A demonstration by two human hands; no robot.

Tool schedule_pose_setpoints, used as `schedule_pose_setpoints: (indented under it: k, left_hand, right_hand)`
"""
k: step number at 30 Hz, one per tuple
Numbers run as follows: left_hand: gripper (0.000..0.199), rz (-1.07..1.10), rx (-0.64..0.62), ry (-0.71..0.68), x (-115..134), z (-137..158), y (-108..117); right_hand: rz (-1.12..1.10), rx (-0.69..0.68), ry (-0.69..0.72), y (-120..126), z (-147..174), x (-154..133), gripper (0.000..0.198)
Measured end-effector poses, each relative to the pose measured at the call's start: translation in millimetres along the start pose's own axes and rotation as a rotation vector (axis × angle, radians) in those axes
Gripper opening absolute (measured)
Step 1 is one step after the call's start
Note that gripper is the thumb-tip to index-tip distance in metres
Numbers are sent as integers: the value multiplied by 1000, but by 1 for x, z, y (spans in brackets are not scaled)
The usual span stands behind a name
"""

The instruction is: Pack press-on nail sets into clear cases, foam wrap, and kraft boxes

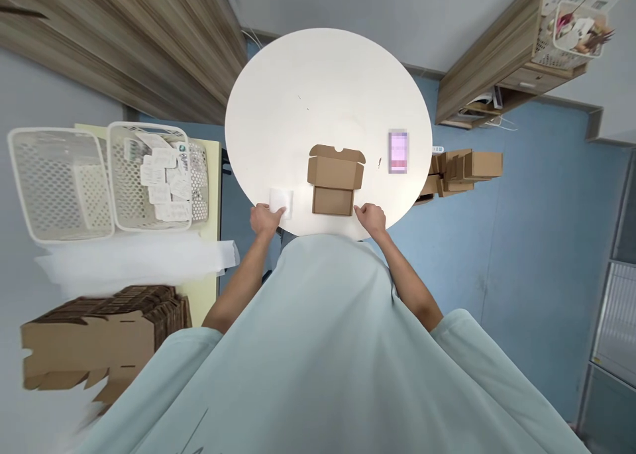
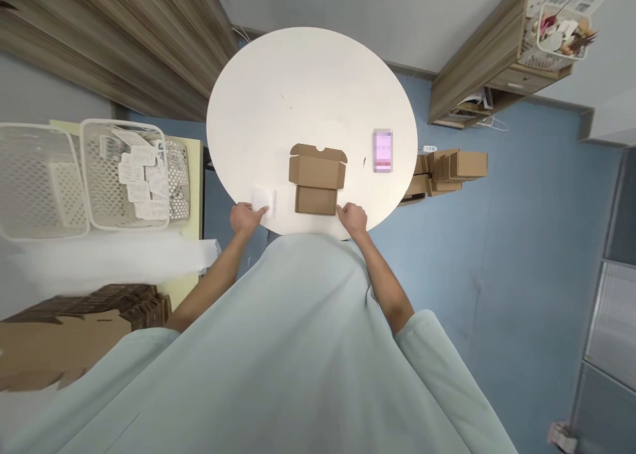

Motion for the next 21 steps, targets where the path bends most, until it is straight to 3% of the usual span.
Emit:
schedule_pose_setpoints:
  k: [6,16,21]
  left_hand:
    - [49,1,-8,-20,3,-5,2]
    - [41,91,62,-98,19,37,1]
    - [30,131,61,-210,33,54,14]
  right_hand:
    - [-21,9,39,6,-2,-19,38]
    - [-6,10,135,22,5,-50,33]
    - [-184,3,268,29,10,-63,22]
Point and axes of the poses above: each hand's wrist, its own z-axis away from the middle knuckle, its own y-axis out of the back of the hand, x = y × z, the point moved 6 cm from there along -z, towards the middle knuckle, and after that the axes turned 1 degree about x, right-handed, at the moved point
